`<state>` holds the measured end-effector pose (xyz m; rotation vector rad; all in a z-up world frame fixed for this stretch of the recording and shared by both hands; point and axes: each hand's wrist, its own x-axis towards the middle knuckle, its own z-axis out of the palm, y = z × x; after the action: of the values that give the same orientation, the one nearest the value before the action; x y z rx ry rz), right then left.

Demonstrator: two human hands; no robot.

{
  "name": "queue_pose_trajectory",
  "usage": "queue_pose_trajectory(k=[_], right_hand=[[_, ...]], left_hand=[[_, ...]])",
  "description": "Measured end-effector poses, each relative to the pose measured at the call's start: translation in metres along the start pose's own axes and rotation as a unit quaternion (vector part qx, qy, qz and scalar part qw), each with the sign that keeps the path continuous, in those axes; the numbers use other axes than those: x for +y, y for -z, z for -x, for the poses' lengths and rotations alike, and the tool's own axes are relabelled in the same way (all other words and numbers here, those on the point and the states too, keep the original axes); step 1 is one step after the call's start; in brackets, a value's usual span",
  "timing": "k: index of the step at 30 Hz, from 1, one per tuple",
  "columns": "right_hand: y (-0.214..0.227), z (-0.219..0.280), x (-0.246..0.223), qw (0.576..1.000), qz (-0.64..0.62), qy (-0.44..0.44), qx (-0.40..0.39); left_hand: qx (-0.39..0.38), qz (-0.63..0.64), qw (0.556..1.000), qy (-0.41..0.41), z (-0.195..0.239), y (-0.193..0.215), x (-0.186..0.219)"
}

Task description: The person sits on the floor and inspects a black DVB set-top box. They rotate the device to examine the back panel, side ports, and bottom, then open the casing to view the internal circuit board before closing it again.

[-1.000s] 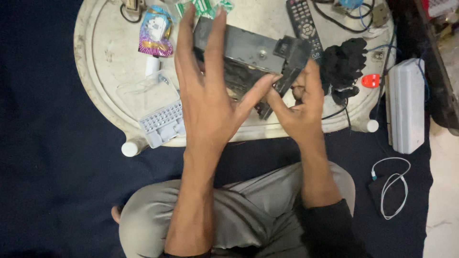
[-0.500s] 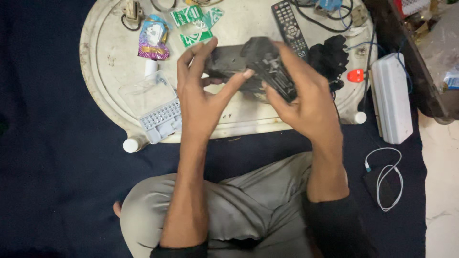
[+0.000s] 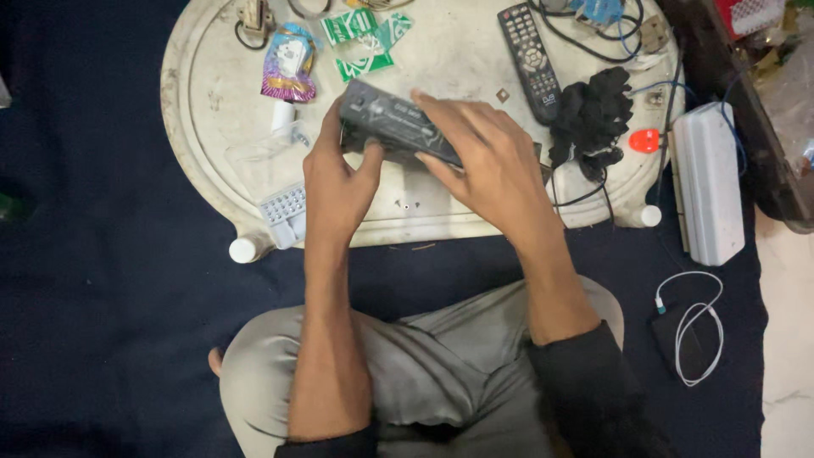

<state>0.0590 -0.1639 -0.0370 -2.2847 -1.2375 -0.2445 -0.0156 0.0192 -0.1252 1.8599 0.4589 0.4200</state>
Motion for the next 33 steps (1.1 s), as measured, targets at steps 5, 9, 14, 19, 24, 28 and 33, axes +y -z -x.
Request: queue_pose_trajectory(k=[5, 9, 14, 19, 24, 28, 33], right_hand=[[0.005, 0.011, 0.006, 0.998, 0.035, -0.027, -0.037], [0.006, 0.012, 0.008, 0.998, 0.054, -0.024, -0.027], [0.004, 0.015, 0.007, 0.998, 0.045, -0.034, -0.027], [0.02, 0.036, 0.02, 0.997, 0.048, -0.058, 0.028], [0.016, 0.071, 0.033, 0.974, -0.075, -0.197, 0.083], [-0.005, 0.087, 0.04, 0.936, -0.199, -0.264, 0.124], [-0.02, 0.086, 0.038, 0.94, -0.177, -0.257, 0.139]], left_hand=[[-0.011, 0.031, 0.999, 0.025, -0.004, -0.007, 0.008], [0.012, -0.132, 0.984, -0.12, 0.003, 0.002, 0.031], [-0.073, -0.222, 0.94, -0.247, 0.001, 0.001, 0.055], [-0.116, -0.218, 0.939, -0.238, -0.004, 0.008, 0.058], [-0.144, -0.216, 0.939, -0.227, -0.008, 0.013, 0.063], [-0.134, -0.247, 0.932, -0.231, -0.008, 0.014, 0.074], [-0.115, -0.282, 0.901, -0.308, 0.0, -0.002, 0.082]])
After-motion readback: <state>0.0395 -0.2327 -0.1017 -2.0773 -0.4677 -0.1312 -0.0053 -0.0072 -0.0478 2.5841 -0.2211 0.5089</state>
